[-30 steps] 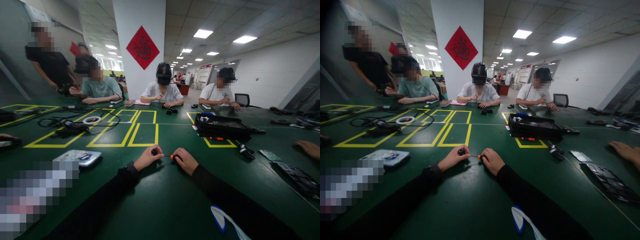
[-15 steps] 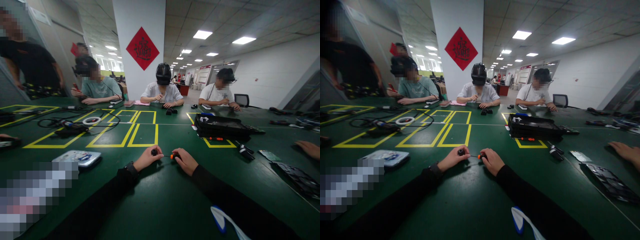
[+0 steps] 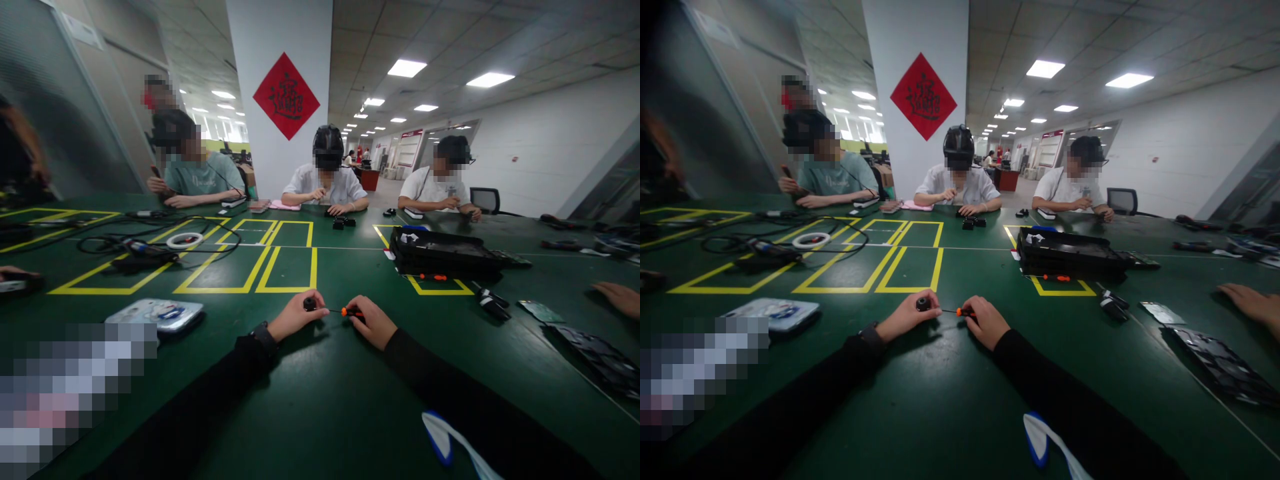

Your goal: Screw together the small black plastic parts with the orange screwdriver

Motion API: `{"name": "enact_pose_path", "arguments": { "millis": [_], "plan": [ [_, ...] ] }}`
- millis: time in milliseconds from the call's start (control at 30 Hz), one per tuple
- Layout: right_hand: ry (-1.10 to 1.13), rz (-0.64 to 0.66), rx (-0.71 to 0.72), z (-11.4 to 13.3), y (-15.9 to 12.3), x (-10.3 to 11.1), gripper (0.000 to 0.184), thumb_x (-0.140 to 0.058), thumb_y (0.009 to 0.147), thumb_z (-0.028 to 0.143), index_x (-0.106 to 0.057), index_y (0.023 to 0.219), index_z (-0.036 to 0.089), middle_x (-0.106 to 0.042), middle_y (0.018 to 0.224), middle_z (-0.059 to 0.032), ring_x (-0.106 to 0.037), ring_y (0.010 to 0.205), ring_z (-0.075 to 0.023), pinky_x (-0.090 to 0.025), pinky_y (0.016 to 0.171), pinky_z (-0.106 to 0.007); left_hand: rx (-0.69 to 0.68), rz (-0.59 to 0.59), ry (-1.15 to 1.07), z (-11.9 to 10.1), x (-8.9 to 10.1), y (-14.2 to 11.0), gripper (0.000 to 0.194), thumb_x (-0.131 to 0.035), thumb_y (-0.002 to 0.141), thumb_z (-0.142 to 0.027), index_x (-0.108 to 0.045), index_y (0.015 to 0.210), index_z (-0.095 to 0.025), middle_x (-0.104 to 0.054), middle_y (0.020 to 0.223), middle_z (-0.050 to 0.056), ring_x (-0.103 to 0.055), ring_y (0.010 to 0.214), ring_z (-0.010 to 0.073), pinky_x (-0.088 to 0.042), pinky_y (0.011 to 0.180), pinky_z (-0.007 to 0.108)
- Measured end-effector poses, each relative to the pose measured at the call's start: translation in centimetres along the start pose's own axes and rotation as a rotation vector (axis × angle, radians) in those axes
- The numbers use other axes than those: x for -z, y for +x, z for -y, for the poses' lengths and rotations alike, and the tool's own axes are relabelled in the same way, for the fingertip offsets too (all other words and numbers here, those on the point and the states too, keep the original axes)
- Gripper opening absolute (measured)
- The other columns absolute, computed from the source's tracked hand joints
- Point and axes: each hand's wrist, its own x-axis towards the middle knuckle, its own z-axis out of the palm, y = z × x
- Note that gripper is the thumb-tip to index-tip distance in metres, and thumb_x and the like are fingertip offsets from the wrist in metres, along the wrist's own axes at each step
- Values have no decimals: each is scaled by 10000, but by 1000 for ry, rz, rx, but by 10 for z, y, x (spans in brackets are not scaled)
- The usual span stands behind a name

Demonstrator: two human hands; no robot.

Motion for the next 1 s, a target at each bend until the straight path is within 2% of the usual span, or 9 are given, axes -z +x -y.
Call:
{"name": "enact_pose_path", "arguments": {
  "millis": [200, 267, 433, 633, 833, 1000],
  "plan": [
    [-11, 15, -1, 3, 0, 1, 200, -463, 805, 214, -490, 996, 160, -517, 923, -59, -460, 859, -165, -373, 782, -317, 6, 12, -21, -4, 0, -1, 253, -534, 718, -389, -540, 771, -142, -561, 668, -7, -504, 624, 101, -397, 635, 244],
    [-28, 8, 6, 3, 1, 2, 179, -394, 842, 213, -508, 970, 159, -517, 909, -58, -455, 864, -163, -367, 796, -321, 3, 4, -12, -4, 0, -1, 254, -542, 710, -389, -542, 767, -142, -561, 682, -4, -504, 636, 105, -395, 635, 245],
    [-50, 10, 43, 1, 2, 2, 265, -280, 885, 207, -540, 870, 161, -513, 878, -59, -444, 860, -159, -354, 812, -321, 6, -2, 7, -2, 0, 0, 259, -572, 683, -387, -540, 767, -144, -551, 715, -2, -501, 660, 108, -394, 642, 247],
    [-28, 22, 48, 1, 2, 1, 216, -307, 879, 215, -517, 857, 166, -513, 860, -54, -447, 836, -158, -359, 785, -311, 9, 9, 0, -1, 0, 0, 257, -586, 673, -376, -538, 772, -143, -546, 714, -2, -495, 662, 108, -395, 645, 248],
    [37, -2, -17, -3, 0, -1, 150, -358, 862, 212, -498, 881, 161, -519, 831, -45, -465, 780, -145, -378, 735, -285, 17, 7, -13, 0, 0, 0, 261, -589, 667, -373, -540, 769, -139, -548, 707, -2, -495, 654, 105, -395, 635, 245],
    [111, 6, -8, -4, -1, -2, 153, -375, 855, 191, -488, 957, 176, -531, 849, -37, -492, 791, -137, -399, 745, -284, 2, 9, -7, 0, 0, 1, 259, -586, 670, -379, -542, 766, -143, -552, 717, -1, -501, 664, 108, -394, 644, 246]
  ]
}}
